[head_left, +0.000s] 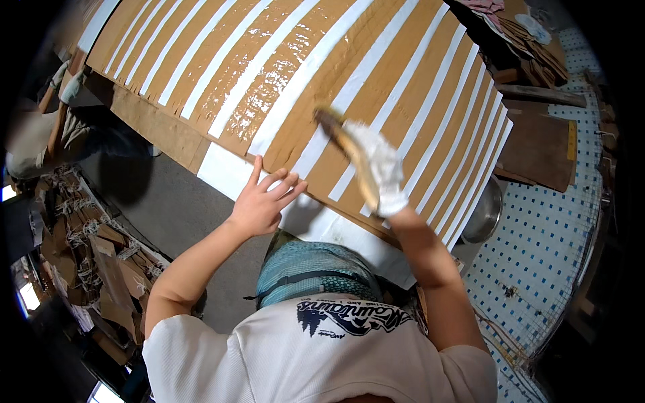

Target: The person repeatedly dips a brush into a metal basin and applies a clear liquid to the surface of stacked wooden boards. The boards have alternating light and dark stripes. The person works methodically across the surface, ensuring even coverage.

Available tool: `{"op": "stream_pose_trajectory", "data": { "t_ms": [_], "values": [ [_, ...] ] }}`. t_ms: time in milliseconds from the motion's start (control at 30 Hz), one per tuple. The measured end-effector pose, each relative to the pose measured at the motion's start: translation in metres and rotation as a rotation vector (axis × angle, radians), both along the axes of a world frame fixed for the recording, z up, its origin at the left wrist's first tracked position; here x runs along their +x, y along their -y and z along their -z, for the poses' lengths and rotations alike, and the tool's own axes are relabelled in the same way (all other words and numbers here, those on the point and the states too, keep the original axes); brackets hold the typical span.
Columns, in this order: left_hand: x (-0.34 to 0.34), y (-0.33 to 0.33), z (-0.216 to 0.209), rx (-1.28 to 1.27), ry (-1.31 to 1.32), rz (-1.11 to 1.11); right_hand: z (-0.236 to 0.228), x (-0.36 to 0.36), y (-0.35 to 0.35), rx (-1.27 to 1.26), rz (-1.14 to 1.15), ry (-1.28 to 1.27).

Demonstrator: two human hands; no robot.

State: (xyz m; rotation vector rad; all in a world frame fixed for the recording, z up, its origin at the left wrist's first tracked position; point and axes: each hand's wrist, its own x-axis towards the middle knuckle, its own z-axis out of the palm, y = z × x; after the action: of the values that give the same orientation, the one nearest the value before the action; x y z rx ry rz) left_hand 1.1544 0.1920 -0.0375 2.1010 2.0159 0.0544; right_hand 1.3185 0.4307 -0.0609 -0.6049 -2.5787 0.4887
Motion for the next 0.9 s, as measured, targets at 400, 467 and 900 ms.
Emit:
{"op": "stream_pose_trajectory", "data": {
  "t_ms": [400, 467, 900],
  "values": [
    [-0.019, 0.006, -0.010, 0.654, 0.185, -0.782, -0.038, -0.033, 0.040, -0.057, -0.036, -0.166],
    [-0.022, 0.012, 0.003, 0.583, 0.203, -0.813, -0.029, -0.032, 0.081, -0.009, -0.015, -0.111],
    [-0.010, -0.025, -0.024, 0.002, -0.039, -0.796, -0.004, 0.033, 0.053, -0.180, 0.014, -0.062]
  ]
}}
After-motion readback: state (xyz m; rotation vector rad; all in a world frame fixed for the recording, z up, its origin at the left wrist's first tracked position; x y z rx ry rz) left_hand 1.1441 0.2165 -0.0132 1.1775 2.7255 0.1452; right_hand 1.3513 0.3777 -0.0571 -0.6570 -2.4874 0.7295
